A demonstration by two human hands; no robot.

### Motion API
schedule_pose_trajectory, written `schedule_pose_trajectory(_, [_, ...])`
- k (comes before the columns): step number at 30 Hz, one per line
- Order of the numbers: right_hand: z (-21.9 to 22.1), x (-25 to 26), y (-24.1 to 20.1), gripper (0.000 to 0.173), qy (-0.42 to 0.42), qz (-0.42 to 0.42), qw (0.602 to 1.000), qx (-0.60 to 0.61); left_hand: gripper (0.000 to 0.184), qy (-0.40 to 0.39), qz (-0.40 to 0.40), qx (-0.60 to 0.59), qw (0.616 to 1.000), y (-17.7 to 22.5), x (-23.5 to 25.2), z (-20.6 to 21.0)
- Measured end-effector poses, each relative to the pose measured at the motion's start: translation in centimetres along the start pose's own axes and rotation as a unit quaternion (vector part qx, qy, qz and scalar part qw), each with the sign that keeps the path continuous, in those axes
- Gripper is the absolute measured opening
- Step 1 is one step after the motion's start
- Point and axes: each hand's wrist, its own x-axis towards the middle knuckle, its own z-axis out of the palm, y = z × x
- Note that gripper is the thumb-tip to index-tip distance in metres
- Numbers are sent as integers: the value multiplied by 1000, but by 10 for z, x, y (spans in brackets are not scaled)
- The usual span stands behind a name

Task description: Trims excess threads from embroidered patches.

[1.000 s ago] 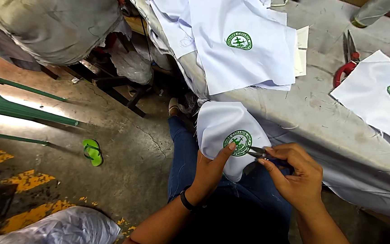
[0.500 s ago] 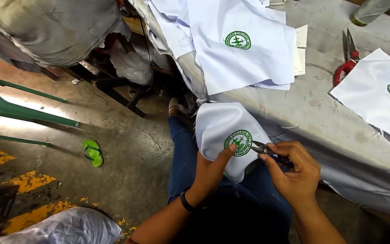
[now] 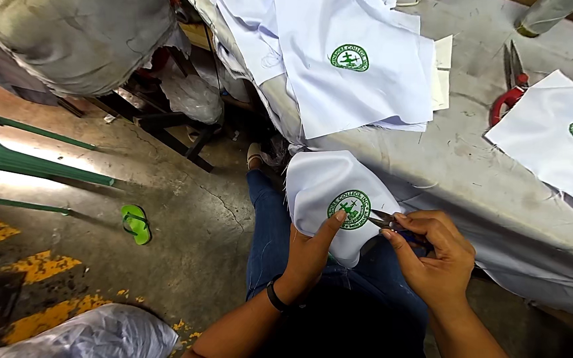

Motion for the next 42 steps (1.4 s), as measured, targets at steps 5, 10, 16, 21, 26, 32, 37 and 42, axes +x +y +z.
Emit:
schedule_pose_trajectory(5, [-1, 2, 0, 18, -4, -14, 1000, -11, 30, -15, 27, 15, 999, -3, -1, -2])
schedule_pose_trajectory(10, [2, 2, 2, 17, 5, -18, 1000, -12, 30, -19, 55, 26, 998, -3, -1, -3])
schedule_pose_trajectory(16, [9, -2, 1, 20, 13, 27, 999, 27, 30, -14, 19, -4, 1000, -1, -1, -1])
schedule_pose_trajectory(21, [13, -4, 0, 17, 37, 3, 999, 10, 29, 2, -19, -36, 999, -2, -4, 2])
schedule_pose_trajectory(26, [12, -2, 2, 17, 36, -21, 999, -17, 29, 3, -22, -30, 999, -1, -4, 2])
schedule_pose_trajectory(32, [16, -5, 0, 17, 33, 46, 997, 53, 29, 5, -36, -48, 998, 0, -5, 2])
schedule_pose_trajectory(37, [13, -3, -4, 18, 44, 3, 999, 2, 29, 14, -55, -49, 997, 2, -4, 4])
schedule_pose_trajectory(42, [-3, 5, -8, 19, -4, 14, 1000, 1, 27, 28, -50, -33, 998, 5, -2, 4])
